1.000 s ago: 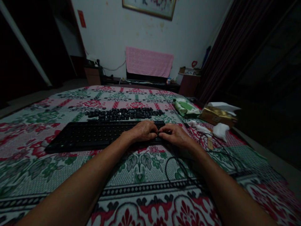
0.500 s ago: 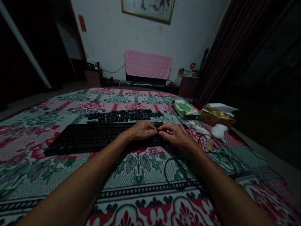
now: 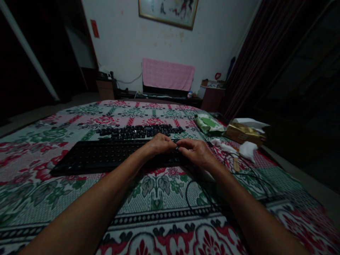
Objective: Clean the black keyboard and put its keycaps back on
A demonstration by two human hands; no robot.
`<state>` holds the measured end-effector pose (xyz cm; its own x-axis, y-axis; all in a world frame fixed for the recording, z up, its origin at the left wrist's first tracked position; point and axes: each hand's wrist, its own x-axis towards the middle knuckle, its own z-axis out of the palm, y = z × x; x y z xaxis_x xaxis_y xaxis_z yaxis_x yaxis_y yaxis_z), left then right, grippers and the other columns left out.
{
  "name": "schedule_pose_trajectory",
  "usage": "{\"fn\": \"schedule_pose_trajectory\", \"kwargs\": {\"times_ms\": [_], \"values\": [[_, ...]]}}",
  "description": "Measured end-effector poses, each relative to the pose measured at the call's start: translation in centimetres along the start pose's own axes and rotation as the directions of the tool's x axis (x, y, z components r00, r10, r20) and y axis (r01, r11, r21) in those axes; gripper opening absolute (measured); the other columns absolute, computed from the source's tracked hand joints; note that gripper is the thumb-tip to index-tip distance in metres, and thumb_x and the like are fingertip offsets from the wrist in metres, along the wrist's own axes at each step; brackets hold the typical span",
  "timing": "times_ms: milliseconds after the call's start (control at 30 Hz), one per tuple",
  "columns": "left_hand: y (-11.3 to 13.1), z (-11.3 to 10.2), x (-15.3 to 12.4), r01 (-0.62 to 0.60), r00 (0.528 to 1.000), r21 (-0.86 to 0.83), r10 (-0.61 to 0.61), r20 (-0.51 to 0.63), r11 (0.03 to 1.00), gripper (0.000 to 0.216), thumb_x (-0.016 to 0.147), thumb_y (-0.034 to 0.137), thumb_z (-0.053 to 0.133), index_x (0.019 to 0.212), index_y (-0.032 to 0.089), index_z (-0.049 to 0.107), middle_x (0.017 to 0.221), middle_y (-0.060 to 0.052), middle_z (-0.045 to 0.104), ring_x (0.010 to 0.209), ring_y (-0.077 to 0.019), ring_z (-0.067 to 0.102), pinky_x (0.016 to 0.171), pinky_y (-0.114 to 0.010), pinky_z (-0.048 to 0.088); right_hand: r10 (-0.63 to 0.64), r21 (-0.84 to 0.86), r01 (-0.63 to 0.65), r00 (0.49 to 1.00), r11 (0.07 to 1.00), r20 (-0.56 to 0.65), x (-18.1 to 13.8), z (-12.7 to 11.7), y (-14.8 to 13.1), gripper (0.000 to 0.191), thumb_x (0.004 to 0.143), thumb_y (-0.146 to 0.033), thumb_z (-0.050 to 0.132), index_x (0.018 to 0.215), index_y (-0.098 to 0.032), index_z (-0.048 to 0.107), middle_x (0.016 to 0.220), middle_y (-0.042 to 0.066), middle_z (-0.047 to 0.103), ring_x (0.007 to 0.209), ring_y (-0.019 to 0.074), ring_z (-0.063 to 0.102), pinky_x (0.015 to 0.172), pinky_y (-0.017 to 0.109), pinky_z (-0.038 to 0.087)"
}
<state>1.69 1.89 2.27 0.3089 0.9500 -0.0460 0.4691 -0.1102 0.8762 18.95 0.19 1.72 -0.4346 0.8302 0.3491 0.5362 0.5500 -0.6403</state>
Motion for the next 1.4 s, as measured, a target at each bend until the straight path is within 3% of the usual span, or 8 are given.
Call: {"fn": "schedule_pose_trajectory", "kwargs": {"times_ms": [200,400,500,600,700,867,1167,1400], "values": [[0.6,0.1,-0.4,0.064,0.993,0.091,-0.072,0.089,0.994,0.014,0.060,0.026,0.054,0.055,0.013,0.056,0.046,0.004,0.047,0.042,-0.0064,0.040,0.040,-0.018,0.030,-0.042,-0.316,0.092,0.986,0.944,0.163,0.1,-1.1,-1.3,0.022,0.071,-0.018,0.054,0.089,-0.024,0.066,0.078,-0.002,0.067,0.068,0.0126,0.058,0.061,0.021,0.038],[0.2,0.0,-0.5,-0.020,0.992,0.100,0.008,0.122,0.995,0.017,0.063,0.027,0.053,0.061,0.012,0.061,0.048,0.003,0.049,0.043,-0.0068,0.041,0.042,-0.018,0.032,0.020,-0.408,0.088,0.968,0.909,0.251,1.1,-1.4,-2.3,0.014,0.069,-0.021,0.057,0.080,-0.020,0.065,0.066,-0.001,0.063,0.057,0.0109,0.053,0.051,0.021,0.031],[-0.2,-0.5,-0.2,-0.117,0.990,0.219,0.096,0.104,0.969,0.024,0.067,0.029,0.049,0.070,0.013,0.067,0.053,0.001,0.055,0.048,-0.0084,0.046,0.046,-0.019,0.034,0.028,-0.378,0.083,0.960,0.922,0.279,1.4,-1.9,-1.4,0.015,0.071,-0.022,0.056,0.083,-0.019,0.064,0.069,0.000,0.063,0.060,0.0108,0.053,0.054,0.021,0.033],[-0.6,-1.3,0.1,-0.212,0.975,0.461,0.219,0.039,0.862,0.026,0.069,0.026,0.047,0.078,0.016,0.069,0.065,-0.001,0.063,0.060,-0.0114,0.054,0.054,-0.020,0.036,0.063,-0.291,0.023,0.957,0.957,0.283,1.4,-2.4,0.4,0.016,0.073,-0.025,0.054,0.085,-0.017,0.062,0.071,0.000,0.062,0.063,0.0111,0.053,0.056,0.021,0.035],[-0.9,-1.7,0.2,-0.208,0.974,0.597,0.222,0.051,0.775,0.027,0.070,0.026,0.047,0.082,0.018,0.070,0.072,-0.002,0.067,0.066,-0.0134,0.057,0.059,-0.021,0.037,0.116,-0.195,-0.060,0.950,0.979,0.291,1.2,-2.6,1.8,0.019,0.073,-0.028,0.054,0.086,-0.016,0.061,0.070,-0.001,0.061,0.062,0.0109,0.053,0.055,0.021,0.037],[-1.1,-1.9,0.1,-0.211,0.975,0.615,0.211,0.075,0.760,0.027,0.072,0.027,0.046,0.082,0.018,0.069,0.071,-0.001,0.067,0.065,-0.0125,0.057,0.056,-0.020,0.036,0.094,-0.111,-0.061,0.940,0.992,0.327,1.2,-2.4,1.8,0.021,0.073,-0.030,0.053,0.087,-0.016,0.061,0.071,-0.001,0.060,0.062,0.0108,0.053,0.054,0.021,0.037],[-1.4,-1.9,0.2,-0.218,0.973,0.615,0.221,0.071,0.758,0.028,0.072,0.029,0.046,0.082,0.019,0.070,0.070,-0.001,0.067,0.064,-0.0118,0.057,0.056,-0.019,0.035,0.018,-0.308,0.078,0.955,0.948,0.296,1.5,-2.2,1.2,0.020,0.069,-0.024,0.059,0.086,-0.017,0.064,0.082,0.003,0.060,0.074,0.0136,0.053,0.065,0.023,0.040],[-1.5,-1.8,0.4,-0.220,0.972,0.616,0.224,0.072,0.756,0.028,0.072,0.029,0.046,0.081,0.018,0.070,0.069,-0.001,0.067,0.064,-0.0119,0.057,0.055,-0.019,0.035,0.000,-0.295,0.115,0.932,0.948,0.363,1.6,-2.0,1.4,0.018,0.072,-0.021,0.056,0.087,-0.016,0.066,0.083,0.004,0.061,0.076,0.0140,0.054,0.068,0.025,0.040]]}}
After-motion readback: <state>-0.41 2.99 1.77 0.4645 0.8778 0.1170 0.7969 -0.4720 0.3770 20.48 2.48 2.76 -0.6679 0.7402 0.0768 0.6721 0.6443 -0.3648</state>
